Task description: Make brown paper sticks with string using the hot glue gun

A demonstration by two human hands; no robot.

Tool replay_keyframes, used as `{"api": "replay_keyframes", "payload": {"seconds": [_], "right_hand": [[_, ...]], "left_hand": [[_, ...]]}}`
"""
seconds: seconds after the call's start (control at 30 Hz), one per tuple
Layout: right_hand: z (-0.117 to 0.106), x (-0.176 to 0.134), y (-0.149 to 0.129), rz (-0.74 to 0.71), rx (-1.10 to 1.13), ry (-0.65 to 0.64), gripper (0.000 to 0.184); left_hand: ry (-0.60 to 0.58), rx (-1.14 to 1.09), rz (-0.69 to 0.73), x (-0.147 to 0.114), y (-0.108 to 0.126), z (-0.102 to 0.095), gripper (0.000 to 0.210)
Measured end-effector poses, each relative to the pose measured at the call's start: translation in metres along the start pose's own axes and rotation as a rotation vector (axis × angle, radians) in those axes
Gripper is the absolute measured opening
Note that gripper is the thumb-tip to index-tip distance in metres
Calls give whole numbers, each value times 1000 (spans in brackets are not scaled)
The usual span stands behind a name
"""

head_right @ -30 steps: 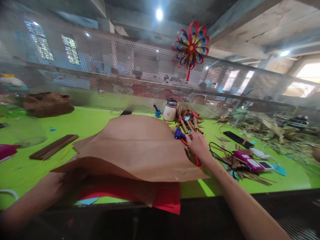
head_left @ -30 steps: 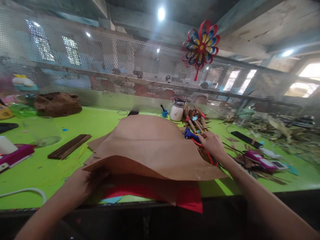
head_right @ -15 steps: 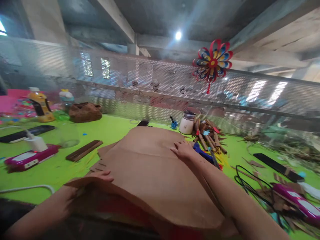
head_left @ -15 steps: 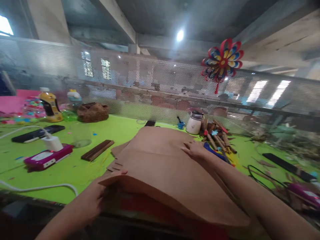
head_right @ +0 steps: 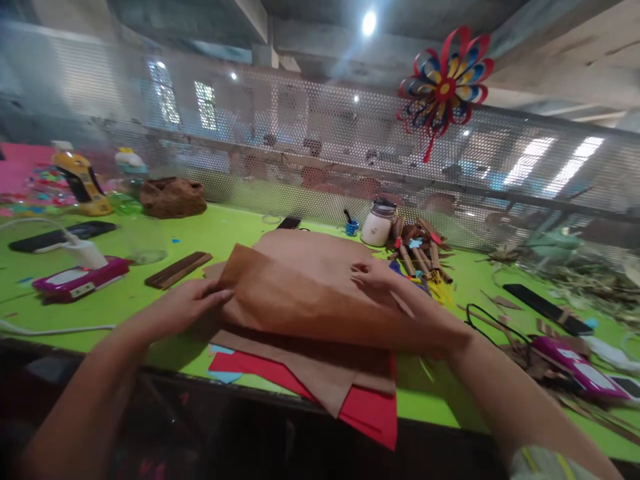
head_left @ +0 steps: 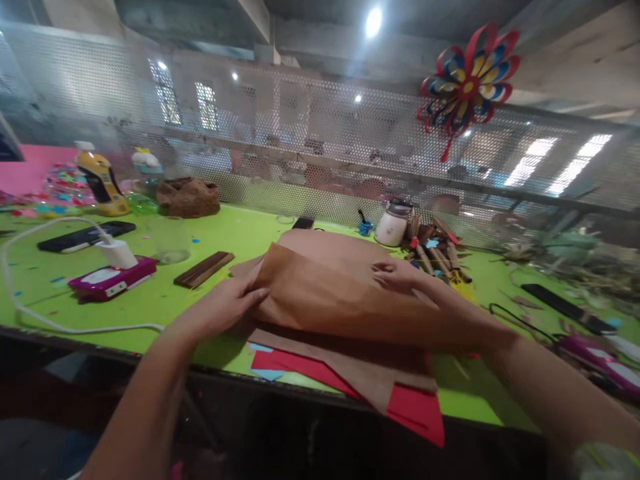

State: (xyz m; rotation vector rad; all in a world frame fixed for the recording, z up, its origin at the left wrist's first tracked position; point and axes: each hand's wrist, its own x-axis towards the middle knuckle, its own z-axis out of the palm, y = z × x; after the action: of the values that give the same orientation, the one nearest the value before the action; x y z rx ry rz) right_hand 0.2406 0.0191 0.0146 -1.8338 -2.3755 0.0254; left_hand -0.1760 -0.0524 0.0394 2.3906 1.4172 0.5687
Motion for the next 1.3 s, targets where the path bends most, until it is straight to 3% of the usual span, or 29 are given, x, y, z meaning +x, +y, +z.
{"api": "replay_keyframes", "payload": {"seconds": [0.03, 0.1, 0.17, 0.23, 0.3, 0.4, 0.53, 0.73, 0.8, 0.93, 1.07, 1.3], "right_hand": [[-8, -10, 5, -5, 105, -6, 42], [-20, -33, 15, 52, 526, -45, 47], [-24, -58, 24, 212, 919, -96, 57], [-21, -82, 27, 346, 1121, -119, 70], [-15, -101, 23, 410, 1215, -55, 78], [-7, -115, 7, 503, 1339, 143, 77], [2, -117, -14, 600, 1299, 304, 52], [14, -122, -12, 555, 1462, 252, 43], [19, -123, -9, 545, 1365, 300, 40], [27, -118, -13, 507, 844, 472, 32], [27, -110, -18, 470, 397, 455, 31], [25, -110, -19, 381, 208, 432, 32]], "left_hand": [[2, 17, -11, 6, 0, 0, 47], [18, 65, -50, 16, 0, 1, 46], [40, 116, -75, 25, 0, 5, 46], [61, 159, -86, 33, -1, 9, 45], [63, 206, -110, 41, -1, 14, 44], [37, 322, -169, 51, -2, 19, 45], [-9, 440, -219, 57, -3, 24, 49], [-6, 462, -280, 57, -3, 26, 49], [1, 478, -295, 56, -2, 26, 48], [34, 500, -259, 50, -2, 26, 51], [-22, 543, -306, 43, -5, 25, 54], [-19, 597, -342, 40, -3, 23, 51]]}}
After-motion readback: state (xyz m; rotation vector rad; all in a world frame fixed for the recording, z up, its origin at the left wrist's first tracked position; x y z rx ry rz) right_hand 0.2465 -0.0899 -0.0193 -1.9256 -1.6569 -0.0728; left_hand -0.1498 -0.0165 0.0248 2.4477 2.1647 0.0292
